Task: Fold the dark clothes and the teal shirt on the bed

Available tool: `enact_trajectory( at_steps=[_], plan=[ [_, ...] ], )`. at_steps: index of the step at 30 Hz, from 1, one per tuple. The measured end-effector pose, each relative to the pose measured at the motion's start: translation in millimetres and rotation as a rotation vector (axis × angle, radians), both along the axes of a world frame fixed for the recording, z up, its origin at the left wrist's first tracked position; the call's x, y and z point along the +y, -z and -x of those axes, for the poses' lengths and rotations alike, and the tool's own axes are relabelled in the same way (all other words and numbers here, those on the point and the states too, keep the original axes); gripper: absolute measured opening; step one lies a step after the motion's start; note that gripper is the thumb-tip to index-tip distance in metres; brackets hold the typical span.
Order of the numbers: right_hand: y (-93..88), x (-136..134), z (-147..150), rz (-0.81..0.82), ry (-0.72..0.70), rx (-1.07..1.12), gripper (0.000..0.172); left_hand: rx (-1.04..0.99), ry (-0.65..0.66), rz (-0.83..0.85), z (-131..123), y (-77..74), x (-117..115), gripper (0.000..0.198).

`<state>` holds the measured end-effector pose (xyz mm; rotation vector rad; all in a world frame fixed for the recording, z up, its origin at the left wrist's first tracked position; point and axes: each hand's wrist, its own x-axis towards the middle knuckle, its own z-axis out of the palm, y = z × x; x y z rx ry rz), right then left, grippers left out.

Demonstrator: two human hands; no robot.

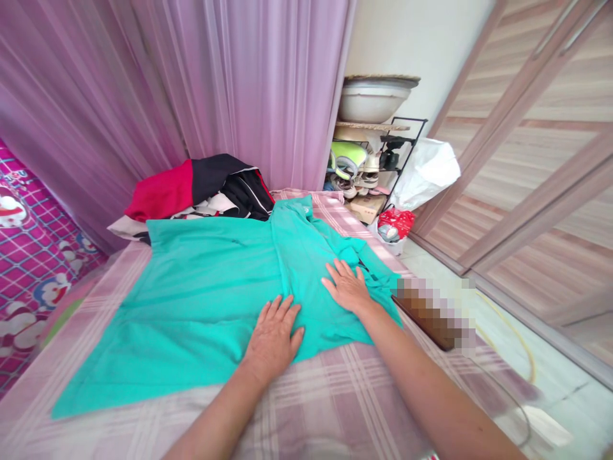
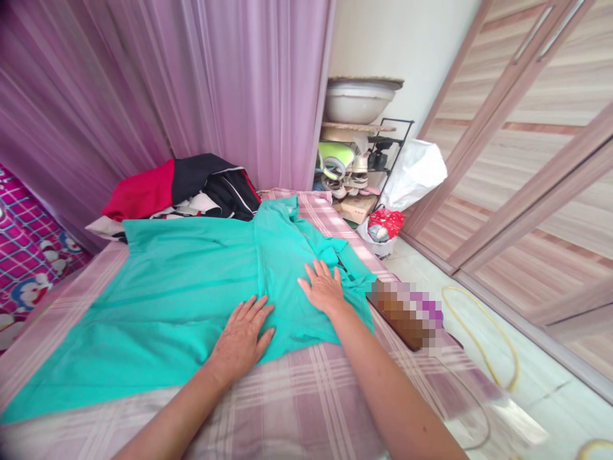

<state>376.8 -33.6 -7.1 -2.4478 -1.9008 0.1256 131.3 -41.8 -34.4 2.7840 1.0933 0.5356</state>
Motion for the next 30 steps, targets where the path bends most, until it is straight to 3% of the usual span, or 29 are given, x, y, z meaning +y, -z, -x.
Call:
enact_trajectory(
  at_steps=[5,8,11,14,19,23,27,30],
  plan=[
    [-17.7,21.4,-3.3,0.034,0.077,-0.008,0.061,-0.011,0.003,0.002,0.5,0.0,0.8,0.045],
    [-19.0,15.1,5.9,-0.108,-0.009,-0.042,0.058,-0.009,0.002,0.008,0.0,-1.2,0.5,0.045],
    [-10.4,-3.3,16.2,-0.143,-0.141,-0.024,0.054,0.004,0.004,0.028,-1.2,-4.2,-0.6,0.046],
    [-8.3,-17.6,18.3,-0.065,-0.16,0.035,0.051,0.007,-0.007,0.05,-2.4,-7.4,-1.3,0.045],
    [-42.5,-34.0,0.3,-0.083,-0.131,0.29,0.045,0.004,-0.014,0.075,-2.6,-11.2,-0.8,0.044],
    [-65.1,-72.4,-29.3,-0.089,-0.015,0.263,0.043,0.005,-0.024,0.095,-2.1,-12.8,0.8,0.043],
    [-58.4,-117.3,-56.4,-0.047,0.101,0.203,0.042,0.001,-0.051,0.102,-2.2,-13.9,1.7,0.042],
    [-45.6,-131.2,-64.5,-0.022,0.068,0.218,0.034,0.013,-0.058,0.101,-2.1,-16.6,1.7,0.042]
  ],
)
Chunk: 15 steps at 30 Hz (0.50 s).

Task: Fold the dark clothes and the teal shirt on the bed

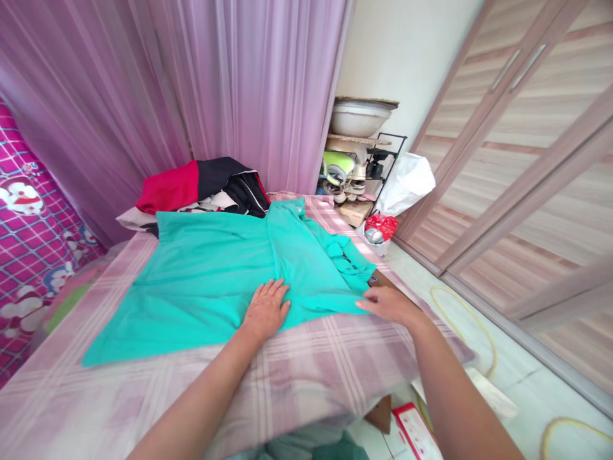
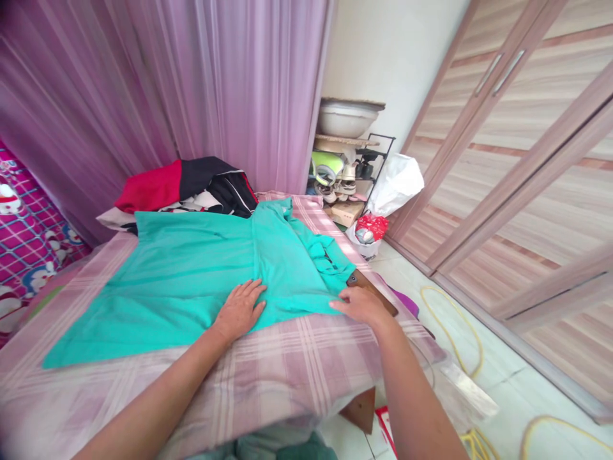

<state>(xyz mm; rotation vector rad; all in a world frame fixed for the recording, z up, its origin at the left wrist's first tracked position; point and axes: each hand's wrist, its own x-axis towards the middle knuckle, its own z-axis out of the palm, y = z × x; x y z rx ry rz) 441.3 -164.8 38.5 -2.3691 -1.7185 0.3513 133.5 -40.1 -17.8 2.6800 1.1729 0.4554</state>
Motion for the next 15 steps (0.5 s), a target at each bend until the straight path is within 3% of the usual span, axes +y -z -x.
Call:
enact_trajectory(
  at_steps=[4,7,10,15],
  plan=[
    [10.9,11.6,6.6,-0.131,0.005,0.038,0.028,0.053,-0.024,0.002,-0.2,-4.8,-2.5,0.044],
    [17.5,27.6,20.5,-0.207,0.163,-0.029,0.035,0.09,-0.087,-0.015,-0.8,-7.1,-7.5,0.045],
    [28.0,37.3,32.6,-0.177,0.262,-0.126,0.04,0.113,-0.124,-0.021,-0.3,-12.9,-11.2,0.044],
    [46.5,37.8,31.4,-0.261,0.26,-0.104,0.043,0.242,-0.1,-0.026,-4.7,-50.1,5.9,0.042]
  ],
)
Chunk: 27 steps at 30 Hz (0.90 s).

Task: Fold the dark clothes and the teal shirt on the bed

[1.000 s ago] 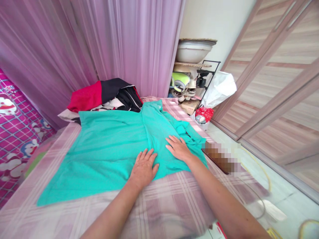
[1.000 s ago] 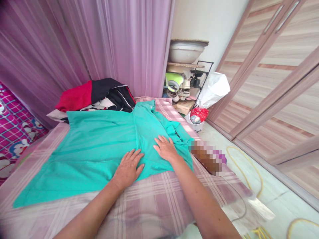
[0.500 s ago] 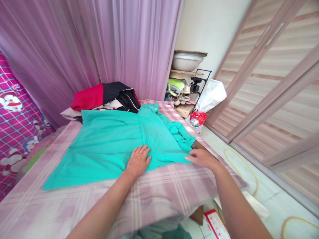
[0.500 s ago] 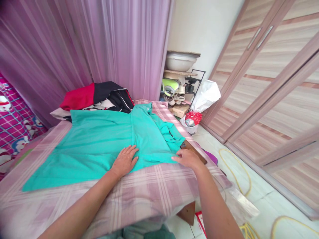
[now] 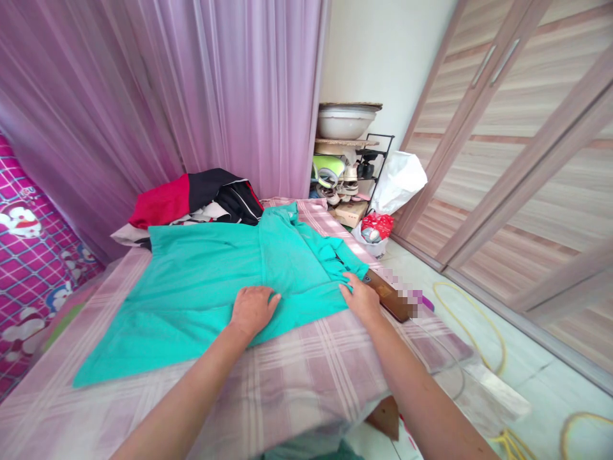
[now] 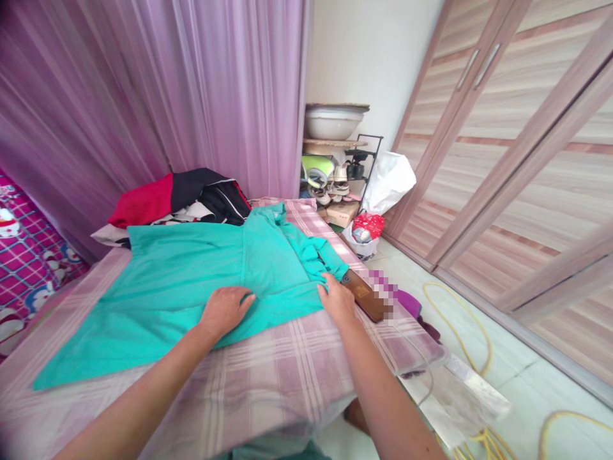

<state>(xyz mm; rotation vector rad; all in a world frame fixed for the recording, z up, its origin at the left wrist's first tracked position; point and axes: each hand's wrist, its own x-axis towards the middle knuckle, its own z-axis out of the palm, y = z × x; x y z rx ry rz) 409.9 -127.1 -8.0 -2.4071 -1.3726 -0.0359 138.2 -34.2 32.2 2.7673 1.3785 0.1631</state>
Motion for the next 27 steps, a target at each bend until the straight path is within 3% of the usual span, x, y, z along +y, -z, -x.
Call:
enact_trajectory(
  at_steps=[3,6,11,15,20,27],
  plan=[
    [6.2,-0.7,-5.0,-0.053,-0.008,0.014,0.042,0.093,0.027,-0.047,-20.1,-28.8,27.0,0.04],
    [10.9,0.0,-8.3,-0.078,-0.02,0.033,0.041,0.145,0.126,-0.082,-57.5,-44.5,58.5,0.036],
    [21.3,-1.6,-15.6,-0.13,-0.053,0.103,0.043,0.225,0.211,-0.041,-130.4,-37.3,109.3,0.051],
    [24.2,-5.2,-18.5,-0.184,-0.098,0.133,0.044,0.302,0.221,0.029,-165.1,-20.5,143.9,0.055],
    [20.3,-8.5,-17.9,-0.248,-0.129,0.146,0.043,0.339,0.193,0.06,-166.3,-16.1,171.8,0.033],
    [22.8,-7.5,-21.8,-0.186,-0.051,0.081,0.041,0.238,-0.096,-0.038,-136.9,-48.1,198.6,0.041]
  ],
)
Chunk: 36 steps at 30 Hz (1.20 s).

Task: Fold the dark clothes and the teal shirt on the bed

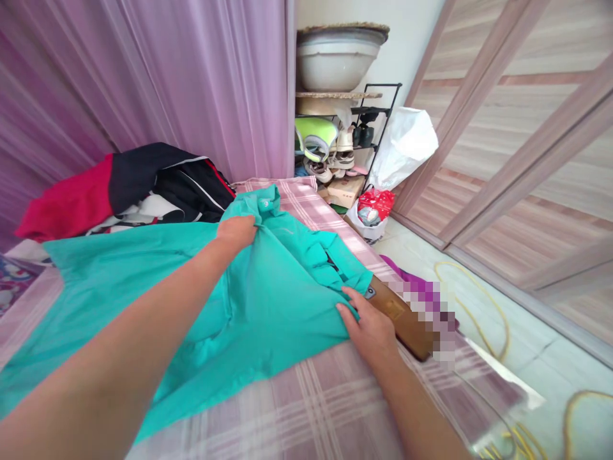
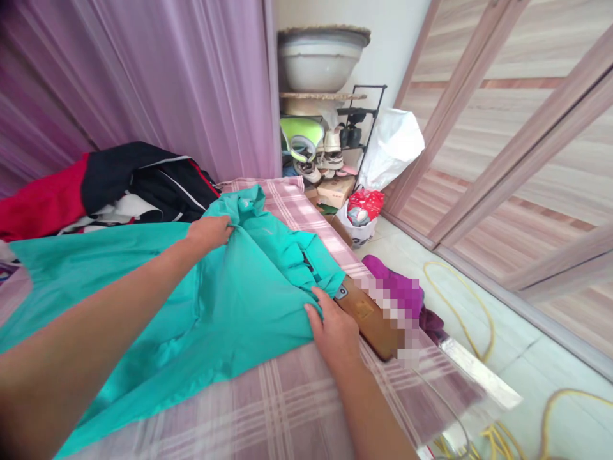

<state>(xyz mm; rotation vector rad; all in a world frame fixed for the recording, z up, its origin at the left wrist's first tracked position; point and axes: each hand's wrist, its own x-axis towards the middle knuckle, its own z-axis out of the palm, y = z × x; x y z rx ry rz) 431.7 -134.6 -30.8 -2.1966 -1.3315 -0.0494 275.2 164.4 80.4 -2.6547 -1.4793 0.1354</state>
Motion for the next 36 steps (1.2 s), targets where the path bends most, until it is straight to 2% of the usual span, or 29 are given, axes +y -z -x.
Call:
enact_trajectory(
  at_steps=[4,8,11,13,15,17,19,21,25,29,33,36],
  plan=[
    [-4.8,6.2,6.9,0.11,0.118,-0.049,0.043,-0.09,-0.142,0.034,8.3,7.5,-8.9,0.039],
    [-11.2,10.6,13.2,0.188,0.156,-0.083,0.045,-0.158,-0.143,0.037,34.2,21.8,-39.9,0.055],
    [-12.4,11.5,15.4,0.215,0.162,-0.123,0.046,-0.336,-0.082,0.046,82.3,27.4,-73.0,0.063],
    [-12.0,11.5,16.3,0.218,0.163,-0.155,0.047,-0.393,-0.059,0.068,125.8,31.5,-96.5,0.051],
    [-11.7,11.3,17.5,0.201,0.164,-0.184,0.047,-0.367,-0.002,0.107,171.1,37.7,-118.0,0.044],
    [-12.3,11.0,19.0,0.17,0.16,-0.205,0.046,-0.357,0.071,0.139,210.8,45.1,-134.4,0.048],
    [-13.4,10.6,20.5,0.144,0.154,-0.217,0.046,-0.332,0.073,0.13,240.2,50.9,-144.3,0.05],
    [-14.1,10.2,21.6,0.131,0.152,-0.219,0.046,-0.271,0.016,0.14,258.5,52.9,-149.3,0.05],
    [-12.9,7.8,20.6,0.103,0.13,-0.225,0.046,-0.165,-0.118,0.181,273.6,46.9,-156.6,0.044],
    [-16.7,1.8,17.9,0.087,0.075,-0.268,0.043,-0.172,-0.184,0.107,276.3,39.2,-166.5,0.046],
    [-32.5,-0.9,29.5,0.066,0.023,-0.366,0.041,-0.175,-0.096,0.012,277.4,40.1,-168.2,0.042],
    [-44.4,4.2,56.8,-0.02,-0.15,-0.386,0.041,-0.182,-0.051,0.027,283.8,45.1,-163.9,0.044]
  ],
)
